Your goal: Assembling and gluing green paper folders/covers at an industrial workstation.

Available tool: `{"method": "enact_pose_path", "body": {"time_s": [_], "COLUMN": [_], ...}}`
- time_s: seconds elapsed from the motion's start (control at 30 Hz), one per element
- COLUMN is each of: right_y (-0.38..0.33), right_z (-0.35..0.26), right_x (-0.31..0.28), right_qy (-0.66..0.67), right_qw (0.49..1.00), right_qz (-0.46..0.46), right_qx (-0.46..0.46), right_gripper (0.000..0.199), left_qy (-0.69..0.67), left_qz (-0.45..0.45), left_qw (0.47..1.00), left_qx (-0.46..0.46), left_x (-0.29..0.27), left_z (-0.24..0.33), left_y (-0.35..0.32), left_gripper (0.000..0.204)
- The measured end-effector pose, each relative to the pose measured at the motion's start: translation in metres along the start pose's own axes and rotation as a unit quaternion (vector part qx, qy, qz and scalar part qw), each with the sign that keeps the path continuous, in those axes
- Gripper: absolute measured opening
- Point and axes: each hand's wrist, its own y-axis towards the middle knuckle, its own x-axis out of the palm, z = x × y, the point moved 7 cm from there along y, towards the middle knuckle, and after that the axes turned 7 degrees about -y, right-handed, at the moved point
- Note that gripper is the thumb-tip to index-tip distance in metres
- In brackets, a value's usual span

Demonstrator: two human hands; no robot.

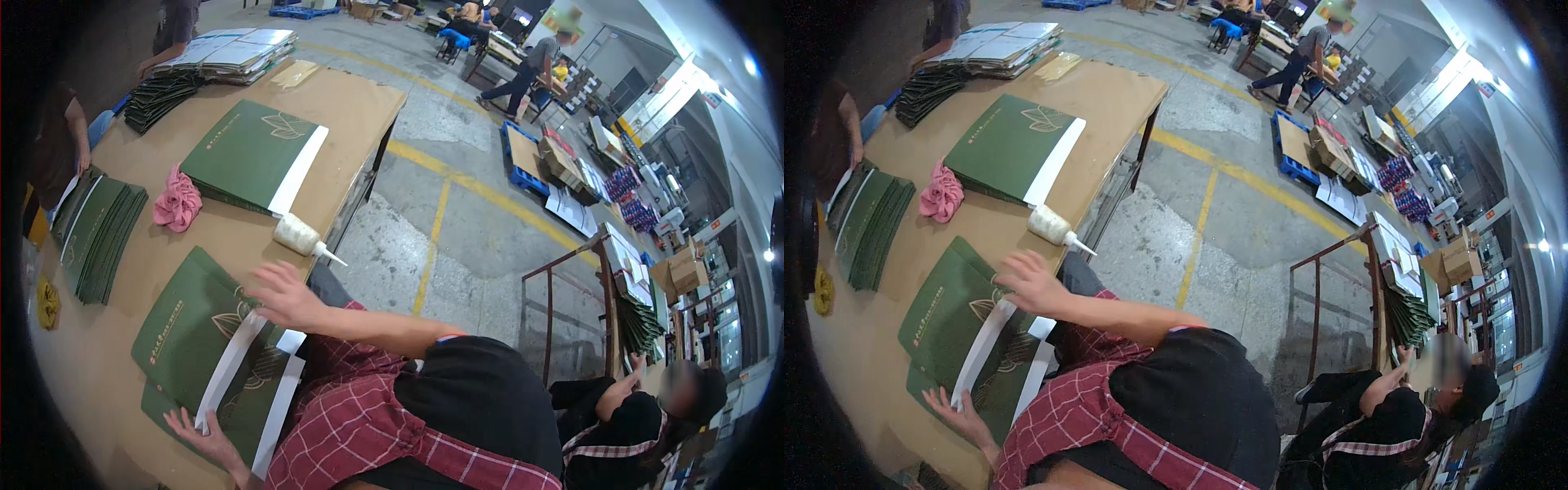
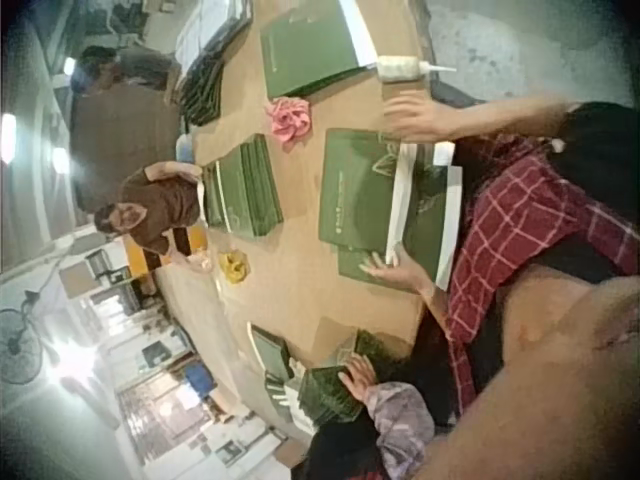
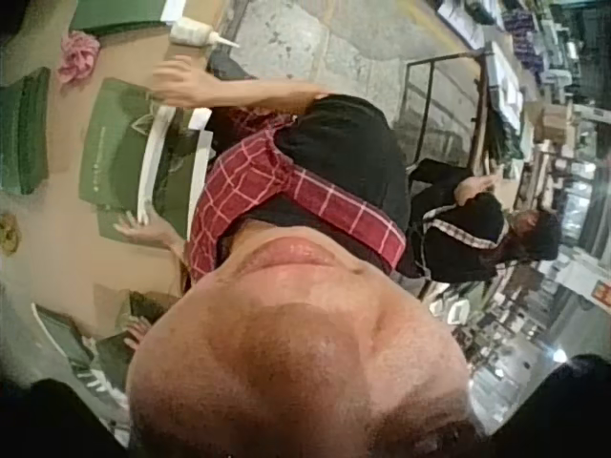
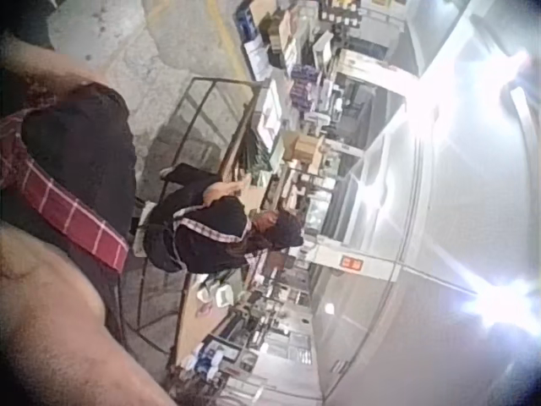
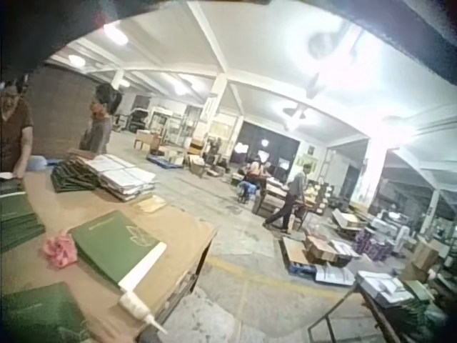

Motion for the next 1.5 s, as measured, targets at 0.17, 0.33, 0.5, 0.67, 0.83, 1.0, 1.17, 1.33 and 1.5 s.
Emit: {"method": "enact_pose_path", "body": {"time_s": [0.17, 0.33, 0.5, 0.67, 0.83, 1.0, 1.17, 1.33, 1.5], "right_y": [-0.087, -0.084, -0.011, 0.027, 0.030, 0.020, -0.035, -0.047, -0.034], "right_z": [0.008, -0.039, -0.151, -0.153, -0.102, -0.097, -0.070, -0.062, -0.036], "right_x": [-0.044, -0.012, 0.007, -0.037, -0.029, -0.075, 0.013, 0.016, -0.077], "right_qy": [0.005, 0.308, 0.711, 0.728, 0.595, 0.651, 0.866, 0.858, 0.780], "right_qw": [0.992, 0.926, 0.691, 0.679, 0.793, 0.566, 0.472, 0.390, 0.501], "right_qz": [-0.034, -0.198, -0.125, -0.099, -0.039, 0.455, -0.165, -0.193, -0.205], "right_qx": [0.120, 0.091, 0.035, 0.004, 0.124, -0.223, 0.018, 0.272, 0.313], "right_gripper": [0.033, 0.039, 0.072, 0.076, 0.057, 0.084, 0.061, 0.051, 0.047], "left_qy": [0.406, 0.010, -0.162, -0.264, -0.331, -0.042, 0.054, 0.147, 0.310], "left_qz": [0.069, 0.026, 0.122, 0.134, 0.010, -0.059, -0.276, -0.384, -0.232], "left_qw": [0.885, 0.924, 0.894, 0.857, 0.791, 0.832, 0.630, 0.566, 0.625], "left_qx": [0.216, 0.381, 0.398, 0.422, 0.514, 0.550, 0.724, 0.715, 0.678], "left_x": [-0.003, 0.056, 0.099, 0.102, 0.146, 0.209, 0.221, 0.212, 0.202], "left_z": [0.082, 0.116, 0.200, 0.235, 0.232, 0.215, 0.123, 0.068, 0.166], "left_y": [-0.016, -0.014, 0.011, 0.010, 0.012, -0.043, -0.086, -0.040, 0.026], "left_gripper": [0.068, 0.058, 0.056, 0.057, 0.056, 0.056, 0.054, 0.049, 0.045]}}
